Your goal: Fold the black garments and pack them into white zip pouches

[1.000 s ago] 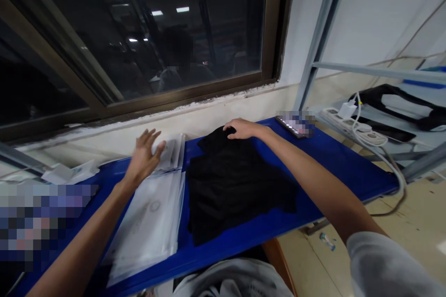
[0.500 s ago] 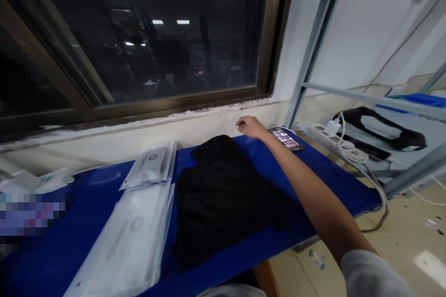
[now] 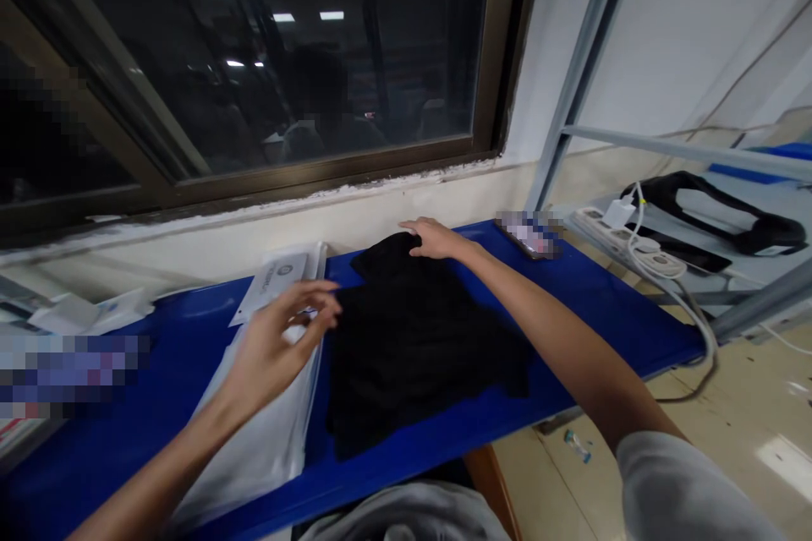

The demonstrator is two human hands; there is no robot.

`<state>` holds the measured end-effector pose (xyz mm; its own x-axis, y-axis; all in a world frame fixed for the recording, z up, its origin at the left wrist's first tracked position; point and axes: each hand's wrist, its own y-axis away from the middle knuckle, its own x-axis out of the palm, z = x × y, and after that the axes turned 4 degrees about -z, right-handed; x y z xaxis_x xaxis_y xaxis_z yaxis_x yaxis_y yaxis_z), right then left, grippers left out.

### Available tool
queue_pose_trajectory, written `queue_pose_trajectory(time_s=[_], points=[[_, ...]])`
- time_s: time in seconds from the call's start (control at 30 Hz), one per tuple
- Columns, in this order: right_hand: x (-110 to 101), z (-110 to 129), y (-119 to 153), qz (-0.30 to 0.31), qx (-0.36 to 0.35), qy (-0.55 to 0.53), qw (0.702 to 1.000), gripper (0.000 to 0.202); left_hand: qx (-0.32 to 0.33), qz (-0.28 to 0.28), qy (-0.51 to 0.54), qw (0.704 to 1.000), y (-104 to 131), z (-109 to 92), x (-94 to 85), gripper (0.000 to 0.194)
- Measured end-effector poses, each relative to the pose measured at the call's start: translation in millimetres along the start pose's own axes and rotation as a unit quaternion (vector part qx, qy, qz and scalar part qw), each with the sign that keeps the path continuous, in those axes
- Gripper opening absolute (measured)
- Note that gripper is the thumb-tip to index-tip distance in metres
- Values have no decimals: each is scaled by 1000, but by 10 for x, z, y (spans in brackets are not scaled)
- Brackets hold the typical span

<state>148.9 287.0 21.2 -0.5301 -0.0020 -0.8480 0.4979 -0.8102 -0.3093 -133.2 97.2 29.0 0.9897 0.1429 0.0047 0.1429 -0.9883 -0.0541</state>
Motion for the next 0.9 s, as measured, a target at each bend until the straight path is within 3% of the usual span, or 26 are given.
queue_pose_trajectory(time_s=[0.07, 0.17, 0.23, 0.33, 0.43, 0.53, 0.6, 0.67, 0.73, 0.8, 0.9], points=[[16, -62, -7, 26, 12, -18, 999, 47, 86, 45, -107, 989, -302, 14, 164, 35], [-22, -86, -30, 24, 14, -33, 999, 19, 208, 27, -257, 943, -877, 113, 320, 45], [-92, -67, -41, -2, -3, -56, 998, 14, 235, 43, -339, 910, -1216, 178, 363, 48], [-267, -25, -15, 0, -23, -168, 986, 24, 233, 132, -374, 888, -1501, 183, 377, 25], [-523, 25, 94, 59, 19, -269, 961, 32, 234, 201, -322, 895, -1420, 42, 375, 17], [-782, 90, 243, 158, 63, -343, 924, 39, 241, 255, -278, 894, -1000, -206, 394, 24], [-894, 125, 311, 213, 69, -376, 899, 45, 206, 358, -272, 869, -662, -365, 429, 25], [-931, 137, 327, 222, 70, -374, 898, 49, 150, 449, -250, 845, -415, -450, 486, 27], [-903, 130, 298, 207, 77, -352, 910, 49, 152, 430, -254, 853, -332, -420, 561, 28], [-842, 121, 251, 209, 85, -332, 916, 50, 209, 340, -310, 863, -404, -287, 634, 23], [-747, 133, 207, 254, 82, -318, 910, 52, 251, 281, -432, 819, -613, -34, 698, 25]])
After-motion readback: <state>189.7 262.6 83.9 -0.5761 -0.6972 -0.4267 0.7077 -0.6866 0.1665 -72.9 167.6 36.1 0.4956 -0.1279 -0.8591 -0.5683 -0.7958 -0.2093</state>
